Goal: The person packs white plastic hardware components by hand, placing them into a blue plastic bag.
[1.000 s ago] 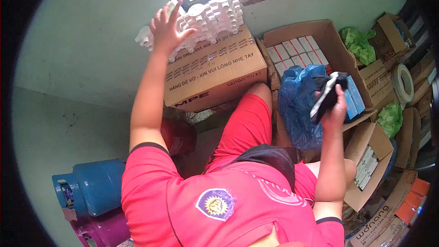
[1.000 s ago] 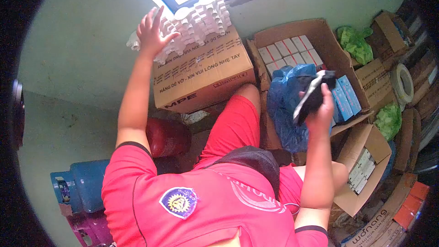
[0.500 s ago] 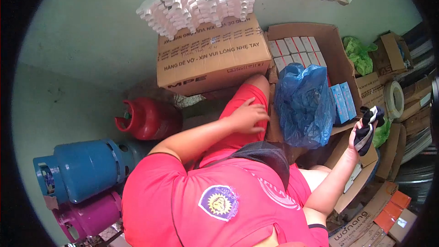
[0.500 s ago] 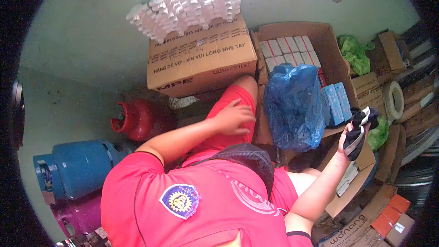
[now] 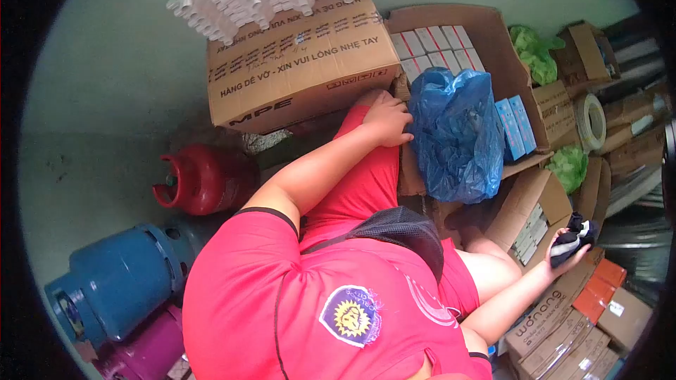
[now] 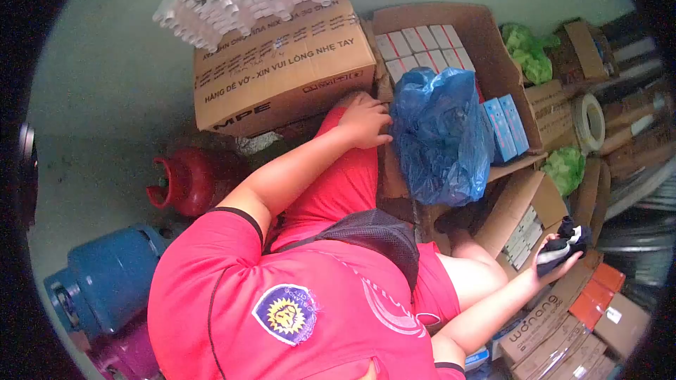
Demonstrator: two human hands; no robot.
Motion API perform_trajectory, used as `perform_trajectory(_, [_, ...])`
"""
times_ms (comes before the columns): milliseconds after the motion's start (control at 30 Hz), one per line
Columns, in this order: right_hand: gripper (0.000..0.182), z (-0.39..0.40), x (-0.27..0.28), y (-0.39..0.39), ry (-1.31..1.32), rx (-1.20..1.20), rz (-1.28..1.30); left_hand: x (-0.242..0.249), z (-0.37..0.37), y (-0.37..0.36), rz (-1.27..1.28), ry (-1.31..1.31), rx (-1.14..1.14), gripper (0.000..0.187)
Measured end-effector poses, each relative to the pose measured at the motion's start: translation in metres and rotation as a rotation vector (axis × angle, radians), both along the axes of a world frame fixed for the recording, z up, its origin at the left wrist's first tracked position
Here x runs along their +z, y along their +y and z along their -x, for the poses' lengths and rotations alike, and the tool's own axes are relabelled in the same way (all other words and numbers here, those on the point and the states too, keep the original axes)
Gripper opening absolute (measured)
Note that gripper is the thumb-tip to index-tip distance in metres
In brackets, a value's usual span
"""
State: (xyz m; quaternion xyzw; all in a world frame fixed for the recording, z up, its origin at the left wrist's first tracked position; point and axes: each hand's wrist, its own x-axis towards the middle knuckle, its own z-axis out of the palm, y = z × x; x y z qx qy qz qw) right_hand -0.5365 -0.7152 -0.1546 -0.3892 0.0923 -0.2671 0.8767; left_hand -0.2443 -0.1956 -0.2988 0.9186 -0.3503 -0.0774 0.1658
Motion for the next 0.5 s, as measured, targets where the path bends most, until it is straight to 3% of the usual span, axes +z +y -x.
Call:
perform_trajectory(33, [0.055,0.026,-0.02,-0.029,0.074,-0.092,-0.027,-0.003,-0.005,-0.006,-0.009,0.005,-0.012,0.046])
perform_trajectory(100, [0.048,0.066,-0.039,-0.071,0.207,-0.536,-0.364,0.011,-0.011,-0.013,-0.149,-0.02,-0.033,0.046])
perform_trajectory(167, [0.049,0.132,-0.064,-0.098,0.172,-0.603,-0.537,0.018,-0.016,-0.023,-0.269,0.034,-0.055,0.047])
perform_trajectory(200, [0.05,0.164,-0.073,-0.102,0.163,-0.683,-0.62,0.017,-0.017,-0.022,-0.2,-0.036,-0.083,0.047])
perform_trajectory(300, [0.046,0.183,-0.051,-0.03,0.241,-1.024,-0.564,0.011,-0.022,-0.027,-0.179,-0.011,-0.051,0.053])
perform_trajectory(367, [0.042,0.214,-0.07,-0.02,0.221,-1.086,-0.475,0.002,-0.024,-0.032,-0.167,-0.003,-0.004,0.059])
perform_trajectory(500, [0.033,0.255,-0.092,0.001,0.177,-0.953,-0.598,0.007,-0.034,-0.044,-0.218,0.046,0.02,0.073])
